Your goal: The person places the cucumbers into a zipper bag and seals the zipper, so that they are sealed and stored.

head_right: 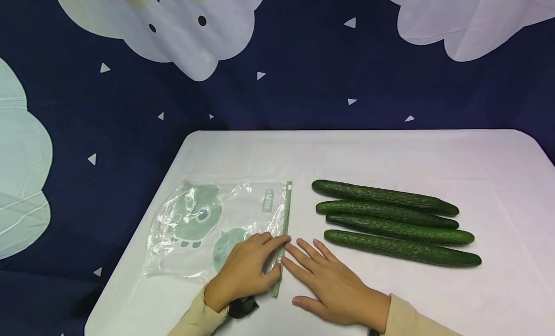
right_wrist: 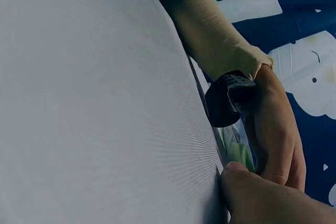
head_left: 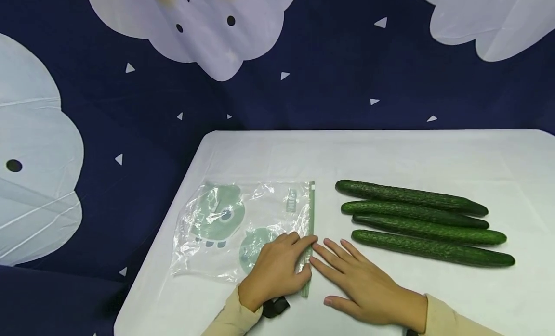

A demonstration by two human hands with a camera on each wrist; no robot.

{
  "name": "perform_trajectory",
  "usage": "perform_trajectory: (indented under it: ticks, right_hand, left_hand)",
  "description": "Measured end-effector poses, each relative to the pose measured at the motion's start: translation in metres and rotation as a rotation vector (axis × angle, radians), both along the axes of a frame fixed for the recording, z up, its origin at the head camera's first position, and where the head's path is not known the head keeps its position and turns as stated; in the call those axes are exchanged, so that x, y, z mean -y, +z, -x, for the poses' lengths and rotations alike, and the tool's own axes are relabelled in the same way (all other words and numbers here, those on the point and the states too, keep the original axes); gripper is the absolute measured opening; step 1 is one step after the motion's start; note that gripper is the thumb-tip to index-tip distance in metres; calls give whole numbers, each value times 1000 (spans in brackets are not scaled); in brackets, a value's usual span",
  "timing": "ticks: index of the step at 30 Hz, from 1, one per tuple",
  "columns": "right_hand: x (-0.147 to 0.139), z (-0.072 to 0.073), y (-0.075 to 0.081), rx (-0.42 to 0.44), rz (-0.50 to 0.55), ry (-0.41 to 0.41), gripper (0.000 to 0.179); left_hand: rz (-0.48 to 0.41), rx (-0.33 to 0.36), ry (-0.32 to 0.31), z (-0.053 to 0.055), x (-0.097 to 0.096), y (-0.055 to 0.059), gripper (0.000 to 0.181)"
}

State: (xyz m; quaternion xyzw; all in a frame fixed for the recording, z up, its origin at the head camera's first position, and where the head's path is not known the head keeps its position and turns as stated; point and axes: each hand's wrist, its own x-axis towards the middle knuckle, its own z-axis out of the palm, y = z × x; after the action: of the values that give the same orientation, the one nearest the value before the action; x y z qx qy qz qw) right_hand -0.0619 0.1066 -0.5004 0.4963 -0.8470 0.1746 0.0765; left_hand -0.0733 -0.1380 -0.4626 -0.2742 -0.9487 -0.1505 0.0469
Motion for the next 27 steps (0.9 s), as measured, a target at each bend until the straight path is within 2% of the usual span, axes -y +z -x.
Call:
perform_trajectory:
  ticks: [4,8,13,20,27]
  right_hand:
    - [5,1,0,18,-8,-1,75]
    - [7,3,0,12,-12,-1,75]
    - [7,4,0,1,-21,-10,75]
    - [6,4,0,3,-39,-27,77]
    - [4,3,0,17,-36,-36,78]
  left_hand:
    - [-34,40,2,-1,5,-1,60]
    - [-78,87,30,-1,9,-1,68]
    - [-172,126,46,-2,16,1,74]
    - [-294,216,52,2,32,4,78]
    - [-374,174,121,1,52,7,80]
